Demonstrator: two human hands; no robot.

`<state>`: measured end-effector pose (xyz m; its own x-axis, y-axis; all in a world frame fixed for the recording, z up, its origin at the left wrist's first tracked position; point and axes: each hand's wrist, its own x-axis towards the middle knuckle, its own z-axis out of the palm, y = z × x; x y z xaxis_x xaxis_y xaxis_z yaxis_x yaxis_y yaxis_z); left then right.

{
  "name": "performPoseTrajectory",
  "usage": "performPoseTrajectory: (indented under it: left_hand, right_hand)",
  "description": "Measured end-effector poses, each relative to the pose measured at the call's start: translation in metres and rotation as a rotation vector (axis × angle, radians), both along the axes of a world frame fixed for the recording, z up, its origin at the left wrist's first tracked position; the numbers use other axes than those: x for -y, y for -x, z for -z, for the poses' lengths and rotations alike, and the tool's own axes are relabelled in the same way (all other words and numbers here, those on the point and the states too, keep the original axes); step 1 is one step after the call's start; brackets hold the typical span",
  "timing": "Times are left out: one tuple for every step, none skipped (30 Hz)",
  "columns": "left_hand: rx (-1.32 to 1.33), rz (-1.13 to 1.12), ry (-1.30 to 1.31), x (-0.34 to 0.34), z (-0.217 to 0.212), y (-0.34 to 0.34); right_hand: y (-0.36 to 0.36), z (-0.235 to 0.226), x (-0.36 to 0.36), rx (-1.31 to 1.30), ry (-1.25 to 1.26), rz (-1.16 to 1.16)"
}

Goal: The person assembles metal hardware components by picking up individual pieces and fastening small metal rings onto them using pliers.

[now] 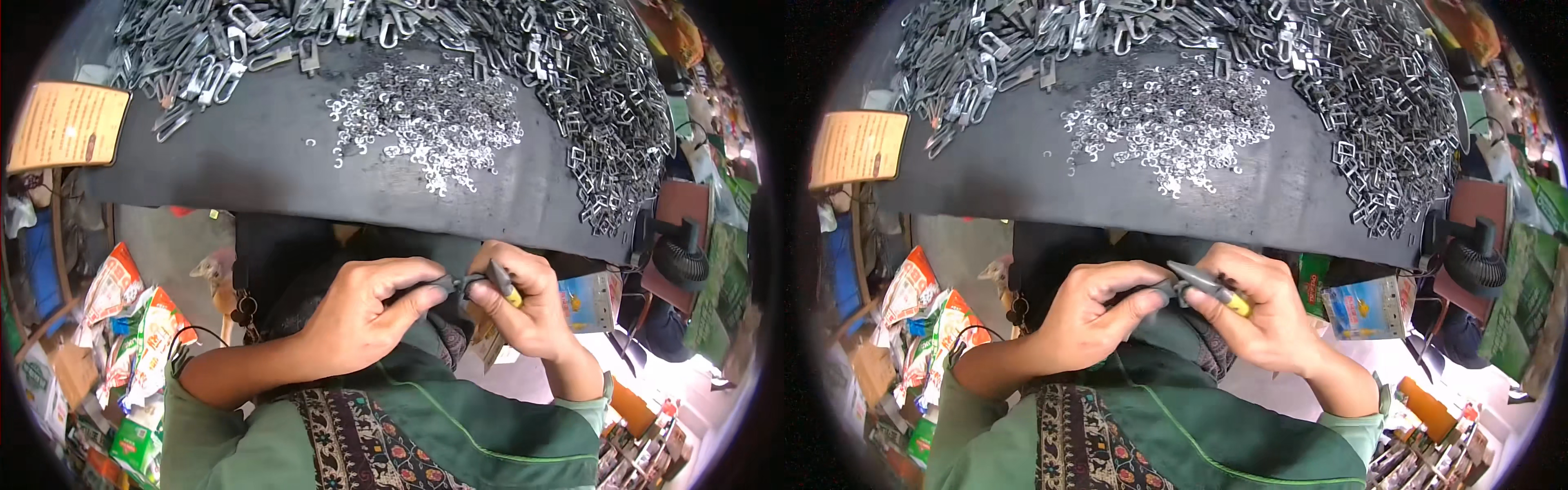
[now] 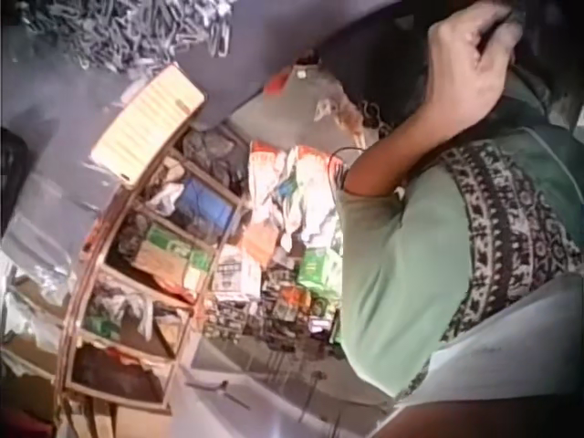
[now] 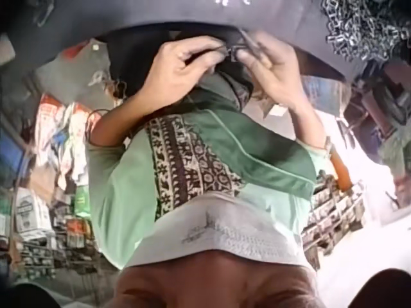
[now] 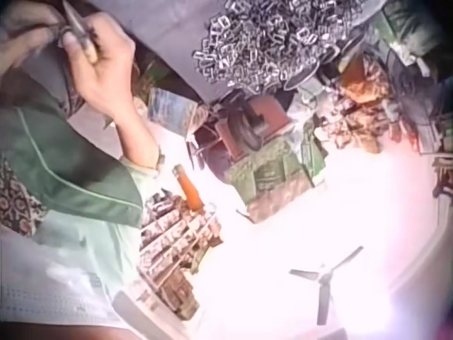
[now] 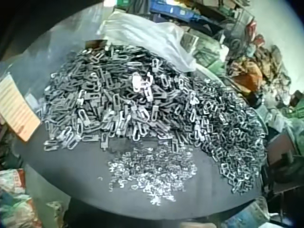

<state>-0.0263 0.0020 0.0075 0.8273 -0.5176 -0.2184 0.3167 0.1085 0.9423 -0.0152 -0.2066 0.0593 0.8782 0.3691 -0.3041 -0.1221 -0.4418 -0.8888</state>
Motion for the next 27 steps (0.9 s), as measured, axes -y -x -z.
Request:
performPoseTrajectory:
  left_hand:
    - [-0.065,0.024,0.028,0.0,-0.001,-0.001]
    - [-0.131,0.046,0.053,-0.001,-0.003,-0.002]
    - [-0.129,0.057,0.034,-0.001,-0.006,-0.003]
    - [-0.122,0.063,0.037,-0.001,-0.009,-0.004]
    - [-0.166,0.07,0.031,-0.002,-0.013,-0.006]
    - [-0.208,0.075,0.026,-0.002,-0.014,-0.008]
    - [-0.2,0.08,0.029,-0.003,-0.013,-0.01]
    - [-0.258,0.15,0.059,-0.006,-0.011,-0.012]
    - [-0.318,0.217,0.089,-0.006,-0.01,-0.012]
    - [-0.314,0.219,0.091,-0.002,-0.008,-0.011]
    - [-0.068,0.114,-0.028,0.003,-0.003,-0.008]
    - [0.179,0.012,-0.142,0.008,0.0,-0.005]
    - [0.584,-0.11,-0.31,0.014,0.0,-0.001]
    - [0.724,-0.051,-0.478,0.013,-0.005,0.004]
    - [0.72,-0.023,-0.454,0.012,0.0,0.007]
    - [0.716,0.006,-0.43,0.011,0.005,0.007]
    - [0.716,0.01,-0.427,0.009,0.007,0.005]
    - [0.324,0.149,-0.282,0.006,0.008,0.001]
    - [-0.069,0.28,-0.134,0.005,0.007,-0.002]
    - [-0.071,0.286,-0.133,0.004,0.003,-0.002]
    - [-0.213,0.247,-0.076,0.002,0.0,-0.003]
    - [-0.353,0.196,-0.021,0.0,-0.002,-0.003]
    - [-0.358,0.209,0.015,-0.005,0.004,-0.003]
    - [-0.36,0.209,0.017,-0.007,0.01,-0.002]
    - [-0.364,0.18,0.036,-0.009,0.015,0.001]
    - [-0.369,0.15,0.055,-0.011,0.017,0.002]
    - [-0.383,0.139,0.077,-0.012,0.014,0.001]
  right_hand:
    - [0.002,0.0,0.0,0.064,0.01,-0.007]
    - [0.002,-0.001,0.001,0.127,0.02,-0.015]
    - [0.001,-0.001,0.002,0.134,0.023,-0.01]
    - [0.0,-0.001,0.003,0.149,0.028,-0.016]
    - [0.0,-0.001,0.004,0.164,0.032,-0.022]
    - [-0.001,0.0,0.006,0.172,0.037,-0.018]
    - [-0.001,0.0,0.007,0.164,0.039,-0.061]
    - [-0.002,0.0,0.008,0.155,0.041,-0.104]
    - [-0.003,-0.001,0.009,0.165,0.086,-0.152]
    - [-0.004,-0.001,0.009,0.168,0.089,-0.15]
    - [-0.004,0.0,0.008,0.126,0.091,-0.13]
    - [-0.004,0.001,0.006,0.082,0.095,-0.104]
    - [0.002,0.006,0.004,-0.171,0.034,0.035]
    - [0.01,0.01,0.002,-0.169,0.039,0.044]
    - [0.018,0.014,0.0,-0.298,-0.097,0.136]
    - [0.021,0.016,0.0,-0.427,-0.234,0.23]
    - [0.021,0.013,0.004,-0.47,-0.084,0.177]
    - [0.019,0.011,0.007,-0.471,-0.086,0.181]
    - [0.016,0.009,0.009,-0.084,0.12,-0.005]
    - [0.013,0.007,0.01,0.305,0.324,-0.19]
    - [0.004,-0.001,0.007,0.457,0.44,-0.143]
    - [-0.007,-0.009,0.003,0.608,0.657,-0.11]
    - [-0.013,-0.01,0.006,0.662,0.789,-0.123]
    - [-0.016,-0.011,0.01,0.712,0.93,-0.132]
    - [-0.017,-0.008,0.011,0.732,0.999,-0.142]
    - [-0.019,-0.006,0.009,0.731,0.999,-0.146]
    - [-0.022,-0.005,0.007,0.771,1.028,-0.152]
